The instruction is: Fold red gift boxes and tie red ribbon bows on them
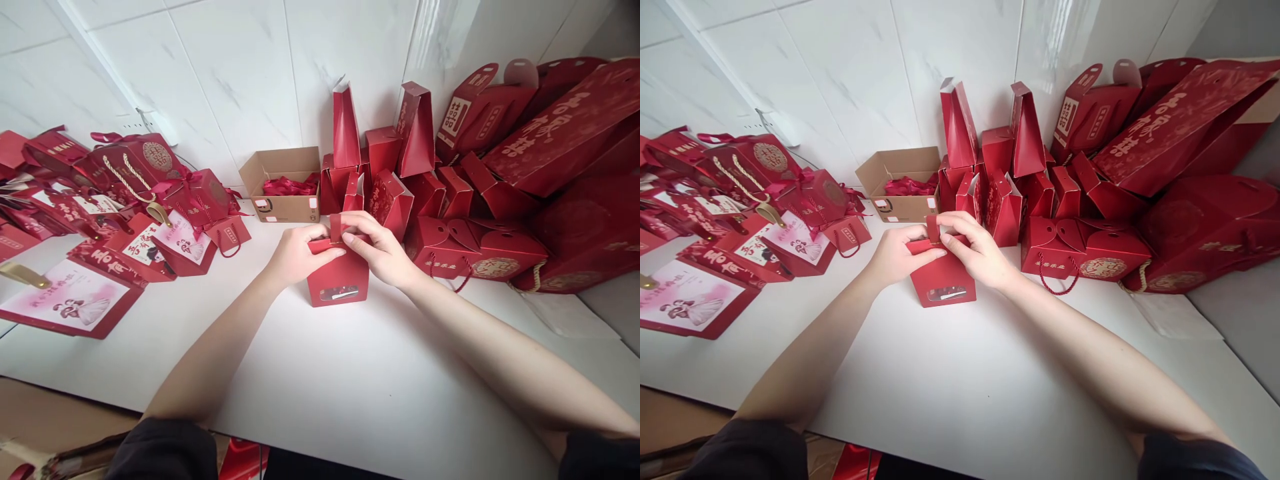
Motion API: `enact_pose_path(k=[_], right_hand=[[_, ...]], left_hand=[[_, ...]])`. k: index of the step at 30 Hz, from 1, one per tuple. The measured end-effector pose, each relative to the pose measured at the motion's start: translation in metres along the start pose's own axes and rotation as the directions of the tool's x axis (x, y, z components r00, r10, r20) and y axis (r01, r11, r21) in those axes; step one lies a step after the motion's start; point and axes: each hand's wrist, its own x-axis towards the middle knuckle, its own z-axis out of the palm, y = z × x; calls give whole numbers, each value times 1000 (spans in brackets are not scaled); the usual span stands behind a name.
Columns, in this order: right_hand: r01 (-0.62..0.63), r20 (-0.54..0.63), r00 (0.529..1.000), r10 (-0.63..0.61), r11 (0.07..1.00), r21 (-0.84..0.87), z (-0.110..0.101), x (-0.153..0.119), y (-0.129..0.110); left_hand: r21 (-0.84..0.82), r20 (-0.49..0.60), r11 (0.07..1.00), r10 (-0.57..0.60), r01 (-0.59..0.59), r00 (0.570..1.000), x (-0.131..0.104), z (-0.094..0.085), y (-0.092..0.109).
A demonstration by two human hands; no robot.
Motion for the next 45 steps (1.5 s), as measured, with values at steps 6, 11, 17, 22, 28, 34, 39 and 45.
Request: enact_pose_path(k=[6, 11, 17, 22, 28, 34, 39, 45], right_hand=[[8, -172, 985, -9, 1000, -9, 6, -3, 1], [29, -248, 967, -64, 989, -143, 8, -4, 5], [25, -252, 965, -67, 986, -166, 8, -4, 7], [16, -246, 967, -58, 986, -166, 8, -4, 8], [23, -229, 972, -60, 987, -161, 8, -4, 7], [15, -238, 970, -54, 987, -162, 9, -4, 5], [-13, -245, 969, -23, 990, -143, 12, -6, 9], [-148, -191, 972, 135, 987, -55, 21, -17, 50]], left_hand=[[161, -94, 984, 96, -80, 991, 0, -10, 1], [544, -105, 797, 377, -264, 920, 2, -14, -8], [656, -55, 694, 436, -297, 898, 3, -14, -13], [623, -89, 730, 423, -281, 902, 3, -14, -14], [532, -120, 812, 354, -241, 928, 3, -13, -11], [313, -109, 937, 196, -154, 974, 3, -15, -2], [153, -81, 984, 102, -89, 991, 4, -17, 1], [-171, -339, 984, -111, 55, 934, 6, 22, -41]])
